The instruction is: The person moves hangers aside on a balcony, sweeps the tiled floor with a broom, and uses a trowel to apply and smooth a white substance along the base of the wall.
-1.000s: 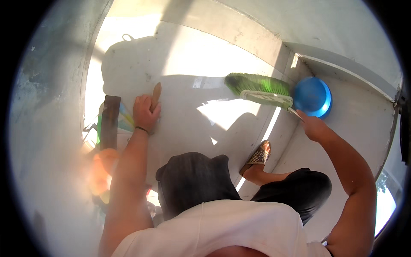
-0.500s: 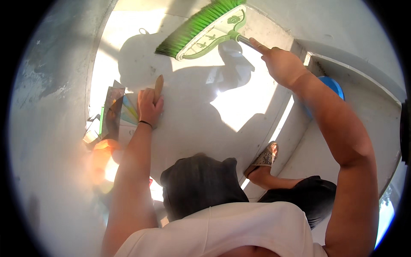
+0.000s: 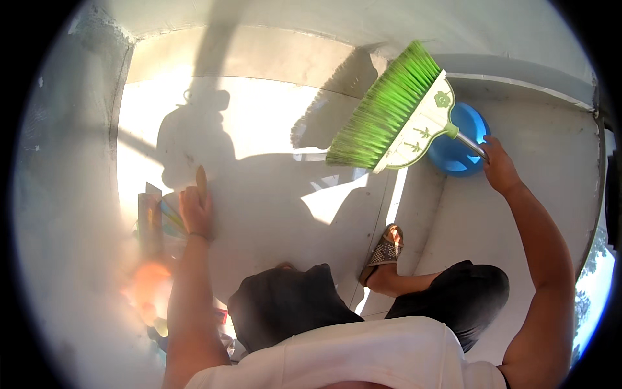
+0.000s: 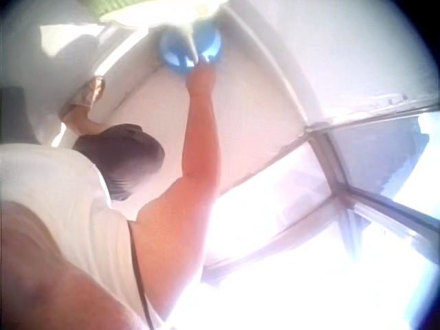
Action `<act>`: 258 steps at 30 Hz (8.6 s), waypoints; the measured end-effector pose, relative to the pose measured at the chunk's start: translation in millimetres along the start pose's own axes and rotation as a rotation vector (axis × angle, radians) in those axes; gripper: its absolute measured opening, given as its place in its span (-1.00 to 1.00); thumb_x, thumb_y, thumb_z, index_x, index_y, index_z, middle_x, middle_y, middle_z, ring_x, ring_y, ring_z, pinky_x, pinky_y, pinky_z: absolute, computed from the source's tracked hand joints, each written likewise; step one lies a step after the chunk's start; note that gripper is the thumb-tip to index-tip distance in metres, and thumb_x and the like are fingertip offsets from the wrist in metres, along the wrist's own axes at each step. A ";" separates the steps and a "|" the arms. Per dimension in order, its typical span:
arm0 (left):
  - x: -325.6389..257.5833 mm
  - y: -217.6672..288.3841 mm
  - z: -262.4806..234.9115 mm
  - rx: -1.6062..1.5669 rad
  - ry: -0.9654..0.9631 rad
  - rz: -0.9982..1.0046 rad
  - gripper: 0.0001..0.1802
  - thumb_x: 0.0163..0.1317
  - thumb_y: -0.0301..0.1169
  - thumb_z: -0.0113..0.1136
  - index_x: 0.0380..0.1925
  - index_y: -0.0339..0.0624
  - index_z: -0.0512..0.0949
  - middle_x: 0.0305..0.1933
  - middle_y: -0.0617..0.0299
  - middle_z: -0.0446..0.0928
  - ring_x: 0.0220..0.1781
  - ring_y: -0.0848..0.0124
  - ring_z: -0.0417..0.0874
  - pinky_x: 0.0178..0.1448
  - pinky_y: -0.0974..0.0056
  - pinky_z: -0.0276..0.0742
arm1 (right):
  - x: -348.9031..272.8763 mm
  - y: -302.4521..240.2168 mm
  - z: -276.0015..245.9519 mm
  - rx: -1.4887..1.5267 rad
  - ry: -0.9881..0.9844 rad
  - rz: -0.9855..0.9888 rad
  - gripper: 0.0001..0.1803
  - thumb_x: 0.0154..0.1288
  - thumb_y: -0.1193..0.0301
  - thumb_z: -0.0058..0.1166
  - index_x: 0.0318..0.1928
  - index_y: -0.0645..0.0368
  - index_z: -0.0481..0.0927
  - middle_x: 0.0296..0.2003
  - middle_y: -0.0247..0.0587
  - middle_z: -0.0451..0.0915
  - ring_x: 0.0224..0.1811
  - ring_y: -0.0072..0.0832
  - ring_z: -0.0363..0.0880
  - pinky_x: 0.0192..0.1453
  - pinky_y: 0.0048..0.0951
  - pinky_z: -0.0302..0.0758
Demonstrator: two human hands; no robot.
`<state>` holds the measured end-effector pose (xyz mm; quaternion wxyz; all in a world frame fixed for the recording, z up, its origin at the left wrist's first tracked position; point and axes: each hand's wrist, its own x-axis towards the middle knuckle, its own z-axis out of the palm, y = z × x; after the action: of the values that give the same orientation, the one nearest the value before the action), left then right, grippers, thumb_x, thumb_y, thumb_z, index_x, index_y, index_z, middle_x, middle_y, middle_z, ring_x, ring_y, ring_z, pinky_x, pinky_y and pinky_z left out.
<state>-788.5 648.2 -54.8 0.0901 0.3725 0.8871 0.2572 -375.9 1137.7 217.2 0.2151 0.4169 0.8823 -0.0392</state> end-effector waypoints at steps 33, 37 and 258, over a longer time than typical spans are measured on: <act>-8.2 -3.0 12.4 -0.018 0.039 -0.165 -0.77 0.21 -0.37 0.18 -0.41 -0.29 0.37 -0.35 0.07 0.33 -0.25 0.08 0.38 -0.10 0.07 0.36 | 70.9 -5.8 35.5 0.055 -0.326 0.300 -0.52 0.54 0.22 -0.27 0.41 -0.21 0.24 -0.19 0.08 0.60 -0.22 -0.01 0.61 -0.10 -0.11 0.53; -4.4 9.1 1.6 -0.023 0.042 -0.208 -0.76 0.20 -0.35 0.16 -0.43 -0.29 0.38 -0.35 0.09 0.35 -0.20 0.08 0.37 -0.06 0.04 0.33 | 33.4 34.1 34.8 0.199 -0.484 0.442 -0.53 0.53 0.24 -0.25 0.40 -0.10 0.26 -0.07 0.09 0.60 -0.20 0.00 0.61 -0.11 -0.09 0.52; 17.6 -24.9 -174.1 0.304 -0.091 -0.475 -0.71 0.28 -0.22 0.19 -0.32 -0.27 0.49 -0.15 -0.05 0.55 -0.13 -0.02 0.58 -0.03 0.00 0.45 | 0.3 -362.7 128.7 0.840 -0.367 -0.505 -0.44 0.29 0.42 0.08 0.30 0.13 0.32 0.13 0.03 0.38 0.13 -0.25 0.49 0.17 -0.33 0.46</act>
<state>-877.4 578.2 81.0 0.1304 0.1745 0.9730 0.0759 -604.3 870.4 60.7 0.1642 0.2280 0.8113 -0.5127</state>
